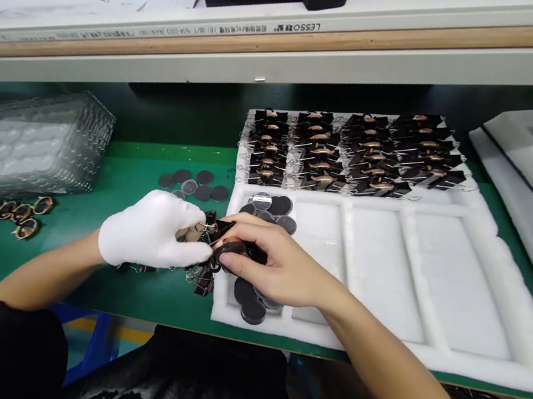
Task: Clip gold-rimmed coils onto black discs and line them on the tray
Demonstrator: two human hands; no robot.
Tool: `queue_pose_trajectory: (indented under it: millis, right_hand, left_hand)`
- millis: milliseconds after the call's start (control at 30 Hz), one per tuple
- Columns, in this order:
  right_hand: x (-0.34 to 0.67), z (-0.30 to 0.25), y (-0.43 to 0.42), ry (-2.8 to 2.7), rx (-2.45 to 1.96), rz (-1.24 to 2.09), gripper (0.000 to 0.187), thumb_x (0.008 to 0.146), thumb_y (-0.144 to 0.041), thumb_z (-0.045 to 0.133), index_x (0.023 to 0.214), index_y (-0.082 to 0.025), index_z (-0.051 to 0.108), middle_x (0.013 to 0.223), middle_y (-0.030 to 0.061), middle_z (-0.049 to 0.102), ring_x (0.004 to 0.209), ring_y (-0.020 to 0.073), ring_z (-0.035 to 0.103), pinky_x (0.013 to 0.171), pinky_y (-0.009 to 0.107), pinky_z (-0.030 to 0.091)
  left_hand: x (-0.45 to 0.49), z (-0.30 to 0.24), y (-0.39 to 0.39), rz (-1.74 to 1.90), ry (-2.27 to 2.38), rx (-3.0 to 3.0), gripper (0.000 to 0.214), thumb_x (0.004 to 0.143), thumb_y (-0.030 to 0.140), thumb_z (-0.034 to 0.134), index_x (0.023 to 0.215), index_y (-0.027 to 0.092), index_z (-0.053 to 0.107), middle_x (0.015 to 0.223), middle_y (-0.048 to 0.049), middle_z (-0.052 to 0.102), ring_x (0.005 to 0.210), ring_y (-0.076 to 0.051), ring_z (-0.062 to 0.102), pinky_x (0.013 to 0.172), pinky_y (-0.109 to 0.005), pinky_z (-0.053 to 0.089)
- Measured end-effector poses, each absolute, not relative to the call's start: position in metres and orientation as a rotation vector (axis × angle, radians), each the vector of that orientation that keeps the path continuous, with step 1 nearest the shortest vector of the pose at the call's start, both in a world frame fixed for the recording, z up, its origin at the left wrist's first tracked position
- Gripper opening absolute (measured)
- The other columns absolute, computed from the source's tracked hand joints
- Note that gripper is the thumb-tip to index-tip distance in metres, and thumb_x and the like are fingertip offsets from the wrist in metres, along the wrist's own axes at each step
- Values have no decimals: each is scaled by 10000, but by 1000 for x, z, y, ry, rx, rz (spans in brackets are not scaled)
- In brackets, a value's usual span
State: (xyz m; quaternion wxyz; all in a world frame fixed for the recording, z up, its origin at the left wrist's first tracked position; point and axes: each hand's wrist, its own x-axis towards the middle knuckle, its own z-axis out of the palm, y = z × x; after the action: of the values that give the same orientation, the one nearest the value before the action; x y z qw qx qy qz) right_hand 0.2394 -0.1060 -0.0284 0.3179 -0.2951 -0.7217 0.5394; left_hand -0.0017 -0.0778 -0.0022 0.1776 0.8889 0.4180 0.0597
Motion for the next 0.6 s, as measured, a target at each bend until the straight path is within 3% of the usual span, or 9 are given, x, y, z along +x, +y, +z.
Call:
queue_pose_trajectory:
  millis: [133,300,400,500,600]
  right_hand:
    - [245,-25,-107,-1925,-764,1417,118,1005,-257,615,984,-214,722,1073,67,687,1075,221,664,910,331,519]
    - [250,-22,-106,-1996,-731,1396,124,1014,-263,600,1002,-215,714,1096,73,697,1151,233,657,933,327,519]
    - [252,-20,-109,-2025,-815,1360,146,1022,-307,588,1020,-225,709,1232,95,687,1250,256,624,999,359,510]
    - [257,-19,-109,-2012,-953,1253,171,1025,-352,573,1039,-239,701,1425,103,614,1417,288,506,1100,410,463]
    - [264,-22,-105,-1947,-1041,1185,153,1009,-324,576,1041,-234,695,1245,93,702,1163,256,668,944,370,543]
  left_hand:
    - [2,2,-80,96,1212,2534,591,727,668,679,518,190,402,442,50,404,446,-80,318,493,-264,204]
    - [6,1,-84,132,1155,2459,526,780,547,657,517,188,378,450,54,374,463,-77,296,503,-264,228]
    - [6,-5,-84,223,1174,2419,424,846,457,605,584,186,410,508,56,425,498,-76,330,533,-258,257]
    - [3,-9,-79,296,1162,2357,437,913,434,555,605,188,368,537,60,382,527,-73,324,544,-253,266]
    - [-2,-7,-77,313,1132,2268,464,941,429,551,611,192,326,544,67,345,536,-69,299,526,-243,261]
